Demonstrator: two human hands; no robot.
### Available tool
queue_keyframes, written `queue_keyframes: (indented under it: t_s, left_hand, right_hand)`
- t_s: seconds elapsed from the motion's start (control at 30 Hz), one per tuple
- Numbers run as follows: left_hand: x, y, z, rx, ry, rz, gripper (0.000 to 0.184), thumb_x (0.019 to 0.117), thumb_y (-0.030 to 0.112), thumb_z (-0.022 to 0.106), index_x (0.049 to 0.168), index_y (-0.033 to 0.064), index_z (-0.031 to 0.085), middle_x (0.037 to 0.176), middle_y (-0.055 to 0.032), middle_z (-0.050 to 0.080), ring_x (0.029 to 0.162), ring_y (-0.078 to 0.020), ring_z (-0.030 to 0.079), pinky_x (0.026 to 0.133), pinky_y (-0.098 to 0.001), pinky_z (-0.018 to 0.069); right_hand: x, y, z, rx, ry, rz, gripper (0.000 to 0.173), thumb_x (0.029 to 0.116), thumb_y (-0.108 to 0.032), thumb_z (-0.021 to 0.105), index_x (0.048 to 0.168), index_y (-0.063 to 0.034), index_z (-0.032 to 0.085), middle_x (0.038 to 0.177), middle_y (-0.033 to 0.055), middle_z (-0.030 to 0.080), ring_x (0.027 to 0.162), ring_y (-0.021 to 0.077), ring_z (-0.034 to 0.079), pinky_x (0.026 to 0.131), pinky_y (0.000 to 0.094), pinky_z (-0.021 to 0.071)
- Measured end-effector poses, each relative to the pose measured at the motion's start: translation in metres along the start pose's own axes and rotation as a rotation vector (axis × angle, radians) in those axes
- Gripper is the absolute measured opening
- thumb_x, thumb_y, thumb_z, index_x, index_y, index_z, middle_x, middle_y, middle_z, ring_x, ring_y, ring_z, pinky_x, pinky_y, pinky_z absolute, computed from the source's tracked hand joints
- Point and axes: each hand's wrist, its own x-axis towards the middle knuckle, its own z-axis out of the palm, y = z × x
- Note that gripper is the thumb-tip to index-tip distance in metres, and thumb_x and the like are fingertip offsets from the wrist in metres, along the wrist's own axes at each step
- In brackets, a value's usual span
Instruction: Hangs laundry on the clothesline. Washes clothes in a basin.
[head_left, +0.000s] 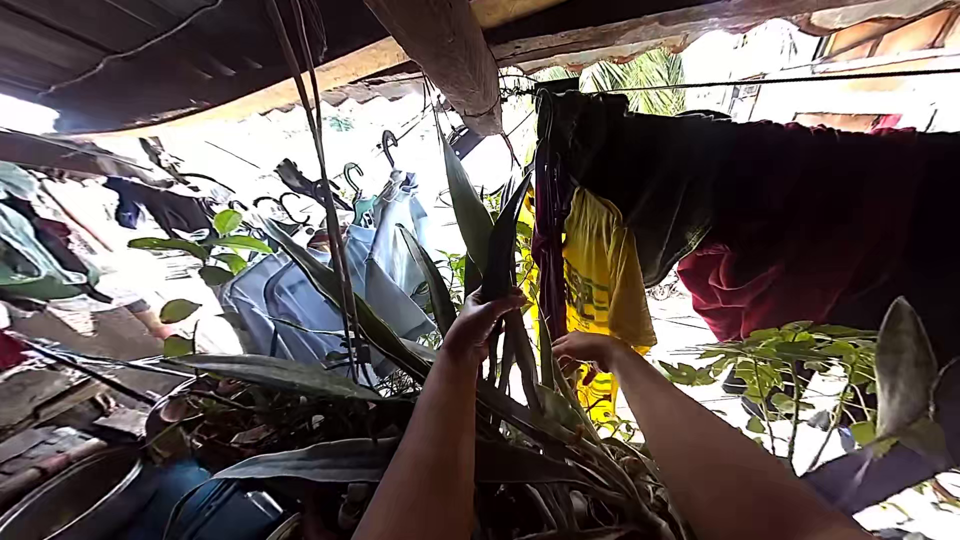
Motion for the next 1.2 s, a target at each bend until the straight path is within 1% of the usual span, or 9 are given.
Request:
queue_keyframes:
  t_s: [0.1, 0.2, 0.27, 0.33, 0.37, 0.5, 0.73, 0.97, 1.2]
  left_hand:
    - [0.001, 0.000, 0.002, -0.017, 0.014, 0.007, 0.018, 0.0962, 0.000, 0.064, 0.114, 0.0026, 0.061, 0.095, -0.0072, 0.066, 0.069, -0.0084, 0.060, 0.053, -0.0200, 0.0468]
    - [0.003, 0.000, 0.003, -0.033, 0.021, -0.006, 0.019, 0.0955, -0.001, 0.064, 0.114, 0.0024, 0.062, 0.094, -0.0072, 0.067, 0.071, -0.0100, 0.061, 0.058, -0.0230, 0.0503]
    - [0.005, -0.001, 0.005, -0.034, 0.041, 0.000, 0.017, 0.0950, -0.001, 0.065, 0.111, 0.0020, 0.063, 0.091, -0.0068, 0.067, 0.066, -0.0086, 0.060, 0.052, -0.0207, 0.0482]
    - [0.000, -0.003, 0.005, -0.022, 0.038, 0.014, 0.018, 0.0952, 0.000, 0.065, 0.113, 0.0041, 0.063, 0.094, -0.0069, 0.067, 0.066, -0.0088, 0.059, 0.052, -0.0213, 0.0468]
    - [-0.004, -0.005, 0.006, 0.002, 0.054, 0.027, 0.018, 0.0940, 0.002, 0.067, 0.111, 0.0081, 0.065, 0.093, -0.0048, 0.068, 0.062, -0.0064, 0.057, 0.048, -0.0189, 0.0438]
    - [-0.007, -0.006, 0.006, -0.014, 0.076, 0.040, 0.018, 0.0926, 0.003, 0.068, 0.110, 0.0075, 0.067, 0.090, -0.0059, 0.067, 0.058, -0.0070, 0.054, 0.045, -0.0188, 0.0392]
    - [-0.014, -0.003, 0.008, -0.030, 0.117, 0.033, 0.017, 0.0943, 0.004, 0.068, 0.111, 0.0068, 0.064, 0.090, -0.0063, 0.064, 0.068, -0.0109, 0.057, 0.054, -0.0242, 0.0455]
    - [-0.016, -0.001, 0.007, -0.064, 0.141, 0.042, 0.019, 0.0945, 0.002, 0.067, 0.112, 0.0057, 0.063, 0.090, -0.0060, 0.065, 0.067, -0.0101, 0.058, 0.055, -0.0234, 0.0465]
    - [-0.012, -0.003, 0.002, -0.086, 0.170, 0.044, 0.016, 0.0947, 0.000, 0.066, 0.110, 0.0043, 0.063, 0.085, -0.0069, 0.064, 0.065, -0.0112, 0.059, 0.054, -0.0242, 0.0487]
  right_hand:
    - [-0.070, -0.053, -0.003, -0.609, 0.125, 0.033, 0.038, 0.1096, -0.021, 0.046, 0.116, 0.0119, 0.063, 0.118, 0.0297, 0.064, 0.111, 0.0406, 0.064, 0.094, 0.0571, 0.0485]
    - [-0.155, -0.088, -0.019, -0.582, 0.473, -0.313, 0.027, 0.1074, -0.020, 0.051, 0.107, 0.0010, 0.069, 0.100, 0.0218, 0.069, 0.095, 0.0373, 0.068, 0.082, 0.0578, 0.0530]
    - [-0.179, -0.103, -0.039, -0.497, 0.874, -0.516, 0.026, 0.1030, -0.022, 0.058, 0.115, -0.0030, 0.071, 0.103, 0.0212, 0.070, 0.093, 0.0382, 0.070, 0.078, 0.0595, 0.0546]
    - [-0.179, -0.118, -0.062, -0.464, 1.065, -0.409, 0.045, 0.1043, -0.029, 0.059, 0.140, -0.0024, 0.058, 0.130, 0.0268, 0.059, 0.107, 0.0437, 0.066, 0.087, 0.0604, 0.0530]
    - [-0.169, -0.123, -0.071, -0.441, 1.045, -0.337, 0.048, 0.1056, -0.030, 0.057, 0.143, -0.0006, 0.055, 0.135, 0.0284, 0.056, 0.113, 0.0454, 0.063, 0.092, 0.0617, 0.0517]
    - [-0.115, -0.134, -0.079, -0.409, 0.734, -0.295, 0.038, 0.1081, -0.028, 0.048, 0.106, 0.0043, 0.068, 0.109, 0.0268, 0.068, 0.106, 0.0433, 0.066, 0.087, 0.0645, 0.0506]
    - [-0.091, -0.169, -0.043, 0.046, 0.609, -0.311, 0.040, 0.1065, -0.031, 0.050, 0.117, 0.0053, 0.063, 0.116, 0.0273, 0.065, 0.112, 0.0403, 0.063, 0.092, 0.0612, 0.0483]
    - [-0.126, -0.184, -0.018, 0.078, 0.682, -0.255, 0.035, 0.1092, -0.022, 0.043, 0.116, 0.0068, 0.061, 0.121, 0.0268, 0.064, 0.118, 0.0385, 0.062, 0.095, 0.0570, 0.0494]
    - [-0.082, -0.175, -0.027, 0.022, 0.610, -0.336, 0.037, 0.1083, -0.025, 0.045, 0.123, 0.0070, 0.057, 0.117, 0.0279, 0.064, 0.112, 0.0407, 0.063, 0.091, 0.0599, 0.0491]
